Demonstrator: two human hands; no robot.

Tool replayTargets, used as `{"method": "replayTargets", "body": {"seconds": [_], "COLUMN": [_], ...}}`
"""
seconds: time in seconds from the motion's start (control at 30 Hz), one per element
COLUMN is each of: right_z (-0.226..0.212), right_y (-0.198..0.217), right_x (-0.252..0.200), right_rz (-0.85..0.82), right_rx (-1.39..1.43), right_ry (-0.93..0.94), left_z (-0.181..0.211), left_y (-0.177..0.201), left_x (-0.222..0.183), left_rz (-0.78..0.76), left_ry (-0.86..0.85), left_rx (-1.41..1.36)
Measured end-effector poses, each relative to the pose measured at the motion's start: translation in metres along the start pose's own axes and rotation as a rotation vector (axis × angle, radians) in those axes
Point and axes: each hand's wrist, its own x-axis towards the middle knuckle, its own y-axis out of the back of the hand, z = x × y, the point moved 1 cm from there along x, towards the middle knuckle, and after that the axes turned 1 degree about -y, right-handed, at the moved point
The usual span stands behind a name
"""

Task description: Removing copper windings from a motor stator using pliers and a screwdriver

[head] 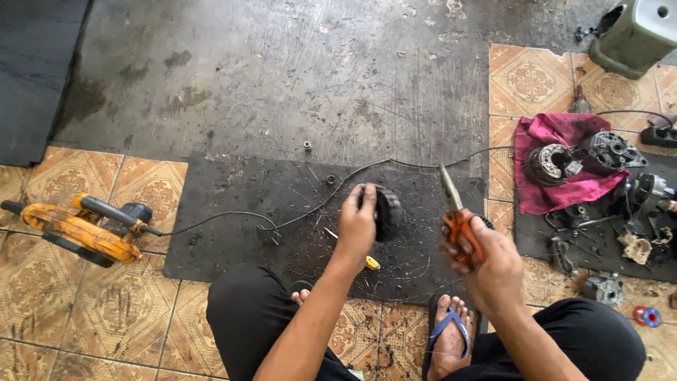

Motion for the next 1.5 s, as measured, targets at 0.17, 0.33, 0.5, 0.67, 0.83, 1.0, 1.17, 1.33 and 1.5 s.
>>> {"method": "replayTargets", "body": {"seconds": [0.17,0.33,0.5,0.67,0.83,1.0,1.17,1.33,1.5], "right_z": [0.017,-0.002,-0.004,-0.029,-0.031,-0.008,0.046,0.050,0.045], "right_y": [0.002,0.019,0.020,-0.009,-0.021,-0.032,-0.038,-0.038,-0.029], "right_x": [-0.009,0.000,-0.016,-0.039,-0.048,-0.051,-0.038,-0.035,-0.036], "right_rz": [-0.235,-0.122,-0.315,-0.600,-0.744,-0.847,-0.697,-0.625,-0.593], "right_rx": [0.185,0.267,-0.185,-0.462,-0.451,-0.463,-0.088,-0.117,-0.102], "right_ry": [0.065,0.060,0.412,0.688,0.684,0.453,0.079,-0.012,0.043], "left_z": [-0.020,-0.011,0.006,0.007,-0.001,-0.019,-0.045,-0.029,-0.034], "left_y": [0.001,0.000,0.003,0.007,0.022,0.044,0.049,0.033,0.027], "left_x": [0.015,0.019,0.014,-0.004,-0.009,0.007,0.027,0.018,0.020], "left_rz": [-0.055,-0.121,0.141,0.521,0.529,0.406,0.687,0.713,0.703], "left_ry": [0.294,0.347,0.284,0.254,0.340,0.279,0.412,0.473,0.476], "left_rx": [-0.924,-0.771,-0.802,-0.671,-0.736,-0.748,-0.597,-0.567,-0.526]}}
